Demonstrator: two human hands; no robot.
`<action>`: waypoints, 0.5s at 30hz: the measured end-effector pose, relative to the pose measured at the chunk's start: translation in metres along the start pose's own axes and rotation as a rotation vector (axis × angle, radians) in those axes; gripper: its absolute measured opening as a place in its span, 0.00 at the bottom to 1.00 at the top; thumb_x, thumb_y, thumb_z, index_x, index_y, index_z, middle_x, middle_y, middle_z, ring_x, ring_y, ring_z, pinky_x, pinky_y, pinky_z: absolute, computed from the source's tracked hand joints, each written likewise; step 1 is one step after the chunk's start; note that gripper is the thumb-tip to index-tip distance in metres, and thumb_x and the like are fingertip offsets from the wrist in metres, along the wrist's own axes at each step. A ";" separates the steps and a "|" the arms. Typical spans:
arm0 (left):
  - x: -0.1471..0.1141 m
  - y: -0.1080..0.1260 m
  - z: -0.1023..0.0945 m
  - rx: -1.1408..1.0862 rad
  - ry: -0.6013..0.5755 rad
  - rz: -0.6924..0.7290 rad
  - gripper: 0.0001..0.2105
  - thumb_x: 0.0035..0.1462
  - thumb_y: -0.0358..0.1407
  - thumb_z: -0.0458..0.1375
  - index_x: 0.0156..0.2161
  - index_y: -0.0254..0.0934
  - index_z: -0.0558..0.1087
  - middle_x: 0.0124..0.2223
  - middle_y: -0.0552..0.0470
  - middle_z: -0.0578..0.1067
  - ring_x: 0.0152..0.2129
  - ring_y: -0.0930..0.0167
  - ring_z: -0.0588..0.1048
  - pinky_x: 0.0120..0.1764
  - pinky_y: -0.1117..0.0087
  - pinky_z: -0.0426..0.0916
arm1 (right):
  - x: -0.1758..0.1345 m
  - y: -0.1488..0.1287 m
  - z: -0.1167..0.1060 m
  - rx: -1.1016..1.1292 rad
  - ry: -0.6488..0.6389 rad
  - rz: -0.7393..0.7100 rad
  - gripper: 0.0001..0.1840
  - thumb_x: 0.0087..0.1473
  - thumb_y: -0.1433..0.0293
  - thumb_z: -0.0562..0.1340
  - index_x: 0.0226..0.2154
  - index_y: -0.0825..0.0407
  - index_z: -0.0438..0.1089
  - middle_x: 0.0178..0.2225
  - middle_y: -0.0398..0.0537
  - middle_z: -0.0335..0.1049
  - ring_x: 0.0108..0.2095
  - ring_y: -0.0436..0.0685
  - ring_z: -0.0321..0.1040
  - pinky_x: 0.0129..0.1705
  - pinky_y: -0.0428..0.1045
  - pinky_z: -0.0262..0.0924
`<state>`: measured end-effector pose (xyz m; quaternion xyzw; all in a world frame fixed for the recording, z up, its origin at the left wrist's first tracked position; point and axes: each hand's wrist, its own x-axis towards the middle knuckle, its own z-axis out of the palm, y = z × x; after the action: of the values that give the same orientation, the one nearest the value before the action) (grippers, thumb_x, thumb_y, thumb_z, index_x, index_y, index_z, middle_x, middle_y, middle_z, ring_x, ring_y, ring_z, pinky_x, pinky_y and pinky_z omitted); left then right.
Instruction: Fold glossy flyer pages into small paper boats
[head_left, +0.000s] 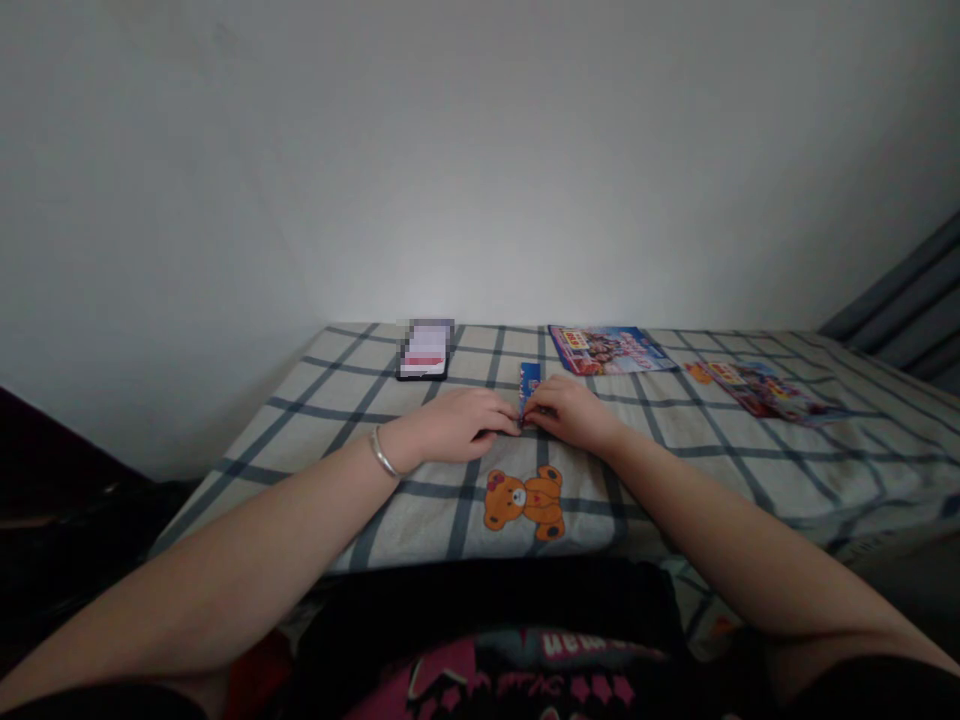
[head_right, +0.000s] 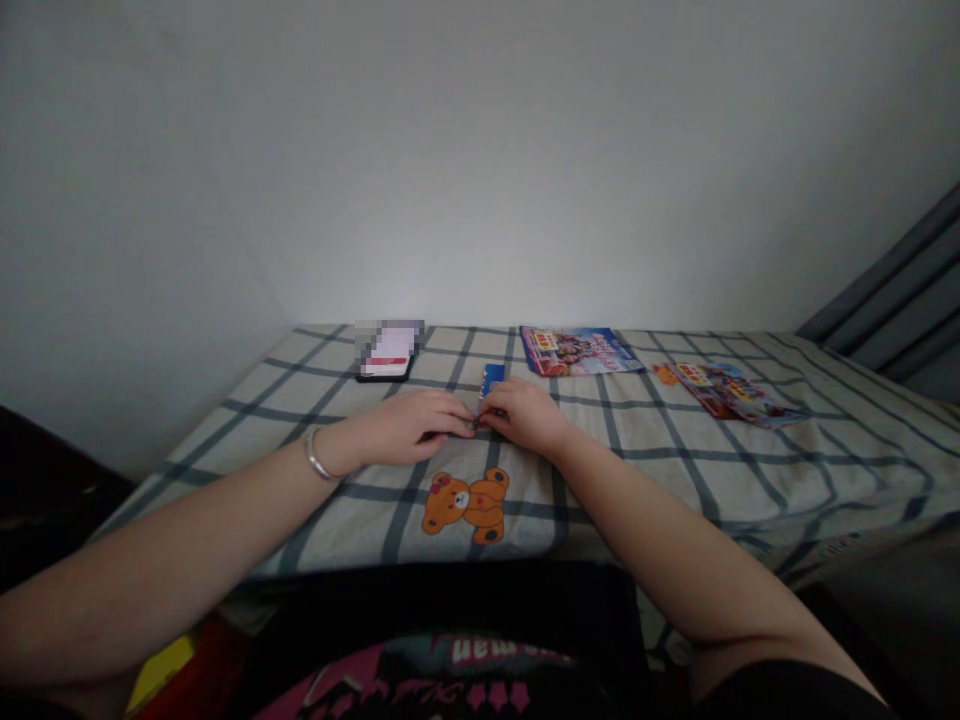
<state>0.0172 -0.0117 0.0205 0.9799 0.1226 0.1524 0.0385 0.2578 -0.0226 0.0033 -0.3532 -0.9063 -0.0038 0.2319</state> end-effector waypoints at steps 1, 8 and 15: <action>0.000 0.000 0.000 -0.003 -0.003 0.000 0.18 0.54 0.25 0.53 0.48 0.40 0.76 0.50 0.50 0.76 0.49 0.67 0.72 0.54 0.63 0.67 | 0.000 0.001 0.001 0.003 0.006 -0.001 0.02 0.56 0.72 0.65 0.33 0.50 0.75 0.33 0.46 0.76 0.39 0.56 0.69 0.44 0.51 0.59; 0.000 0.003 -0.003 0.014 -0.038 -0.038 0.19 0.53 0.25 0.55 0.51 0.38 0.72 0.50 0.48 0.76 0.48 0.66 0.72 0.55 0.62 0.66 | 0.001 0.002 0.003 0.002 0.011 0.009 0.02 0.55 0.73 0.65 0.32 0.50 0.75 0.32 0.46 0.75 0.38 0.56 0.68 0.43 0.51 0.58; 0.002 0.008 0.001 0.088 -0.015 -0.057 0.17 0.55 0.28 0.56 0.51 0.37 0.72 0.49 0.47 0.76 0.49 0.65 0.72 0.54 0.61 0.66 | 0.003 0.001 0.005 -0.015 0.020 0.066 0.02 0.52 0.73 0.67 0.31 0.51 0.74 0.31 0.46 0.74 0.36 0.56 0.66 0.42 0.50 0.56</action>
<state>0.0214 -0.0185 0.0208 0.9779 0.1568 0.1383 0.0007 0.2546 -0.0193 0.0002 -0.3844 -0.8918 -0.0065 0.2385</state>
